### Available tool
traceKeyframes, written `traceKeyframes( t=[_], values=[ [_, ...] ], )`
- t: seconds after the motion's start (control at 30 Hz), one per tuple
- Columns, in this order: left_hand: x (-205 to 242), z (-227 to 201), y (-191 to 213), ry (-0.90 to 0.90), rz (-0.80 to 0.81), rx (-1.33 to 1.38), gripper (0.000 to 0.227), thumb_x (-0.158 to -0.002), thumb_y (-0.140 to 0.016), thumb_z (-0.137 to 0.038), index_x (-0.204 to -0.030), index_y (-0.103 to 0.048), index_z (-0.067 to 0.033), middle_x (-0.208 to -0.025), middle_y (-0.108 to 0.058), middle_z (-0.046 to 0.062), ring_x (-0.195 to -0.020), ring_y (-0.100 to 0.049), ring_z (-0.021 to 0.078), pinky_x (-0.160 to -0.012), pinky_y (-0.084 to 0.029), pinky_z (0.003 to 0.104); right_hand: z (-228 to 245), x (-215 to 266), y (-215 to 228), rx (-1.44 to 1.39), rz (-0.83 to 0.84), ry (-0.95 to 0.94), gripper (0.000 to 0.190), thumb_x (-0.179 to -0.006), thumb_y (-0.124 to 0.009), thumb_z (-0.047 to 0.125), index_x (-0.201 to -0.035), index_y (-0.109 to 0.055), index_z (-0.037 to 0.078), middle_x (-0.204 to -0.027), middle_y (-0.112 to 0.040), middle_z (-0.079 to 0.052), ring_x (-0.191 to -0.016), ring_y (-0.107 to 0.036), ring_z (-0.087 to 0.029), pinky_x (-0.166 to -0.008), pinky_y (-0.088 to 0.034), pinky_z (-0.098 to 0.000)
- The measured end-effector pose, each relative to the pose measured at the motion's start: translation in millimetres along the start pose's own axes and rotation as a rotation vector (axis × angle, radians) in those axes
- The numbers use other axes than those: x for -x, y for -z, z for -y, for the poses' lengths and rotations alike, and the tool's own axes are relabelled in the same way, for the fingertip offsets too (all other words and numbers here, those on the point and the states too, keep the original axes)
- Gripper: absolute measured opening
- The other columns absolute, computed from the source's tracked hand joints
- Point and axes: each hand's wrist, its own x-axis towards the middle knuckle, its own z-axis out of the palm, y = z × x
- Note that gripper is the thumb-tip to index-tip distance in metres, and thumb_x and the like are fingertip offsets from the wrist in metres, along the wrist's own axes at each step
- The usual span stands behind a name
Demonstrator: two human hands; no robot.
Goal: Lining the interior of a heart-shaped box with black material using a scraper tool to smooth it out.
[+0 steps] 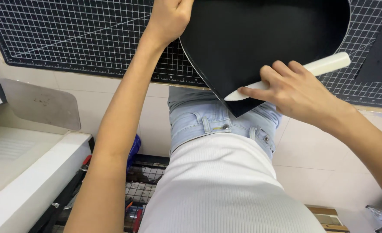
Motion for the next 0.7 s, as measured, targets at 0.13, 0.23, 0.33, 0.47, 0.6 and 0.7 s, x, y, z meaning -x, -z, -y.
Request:
traceKeyframes(
  t=[0.13,0.23,0.33,0.47,0.6,0.7],
  values=[
    [1,12,-2,0.01,0.011,0.006,0.045,-0.089,-0.047,0.011,-0.069,-0.017,-0.0158,-0.059,-0.02,-0.006,-0.055,-0.014,0.0086,-0.054,-0.009,0.031,3,1,6,-0.038,0.074,-0.015,0.07,-0.076,-0.064,0.007,-0.137,-0.055,0.041,-0.085,-0.047,-0.001,-0.076,-0.05,-0.023,-0.063,-0.043,-0.0362],
    [-1,11,-2,-0.024,0.011,-0.015,0.046,-0.09,-0.048,0.011,-0.069,-0.017,-0.0152,-0.059,-0.02,-0.005,-0.056,-0.014,0.0091,-0.055,-0.01,0.032,2,2,6,-0.037,0.117,-0.012,0.066,-0.077,-0.066,0.01,-0.134,-0.056,0.043,-0.087,-0.048,0.0,-0.078,-0.052,-0.022,-0.062,-0.045,-0.0363],
    [-1,1,-1,-0.009,0.033,-0.011,0.046,-0.093,-0.048,0.01,-0.068,-0.019,-0.0152,-0.058,-0.021,-0.005,-0.055,-0.016,0.0087,-0.054,-0.011,0.031,1,3,6,-0.026,0.138,0.006,0.07,-0.072,-0.07,0.009,-0.131,-0.057,0.044,-0.088,-0.049,0.001,-0.079,-0.052,-0.022,-0.062,-0.046,-0.0357],
    [0,-5,0,0.02,0.076,0.012,0.046,-0.095,-0.046,0.01,-0.068,-0.02,-0.016,-0.059,-0.022,-0.005,-0.054,-0.017,0.0081,-0.054,-0.012,0.029,-7,-2,19,-0.154,0.273,0.028,0.079,-0.068,-0.067,0.006,-0.136,-0.056,0.042,-0.091,-0.049,-0.001,-0.081,-0.053,-0.024,-0.063,-0.049,-0.0398],
    [6,8,-2,0.015,0.077,0.01,0.045,-0.096,-0.047,0.013,-0.069,-0.024,-0.0153,-0.059,-0.027,-0.004,-0.052,-0.019,0.008,-0.051,-0.012,0.027,-9,-12,22,-0.085,0.134,-0.003,0.07,-0.077,-0.061,0.001,-0.135,-0.059,0.039,-0.087,-0.048,0.001,-0.076,-0.05,-0.022,-0.061,-0.045,-0.0353],
    [3,8,-3,0.017,0.063,0.013,0.045,-0.095,-0.046,0.012,-0.069,-0.023,-0.0155,-0.059,-0.025,-0.005,-0.053,-0.018,0.0081,-0.052,-0.012,0.027,-12,-11,14,-0.061,0.162,0.04,0.077,-0.069,-0.068,0.01,-0.137,-0.056,0.044,-0.09,-0.049,0.001,-0.081,-0.052,-0.022,-0.065,-0.047,-0.0361]
  ],
)
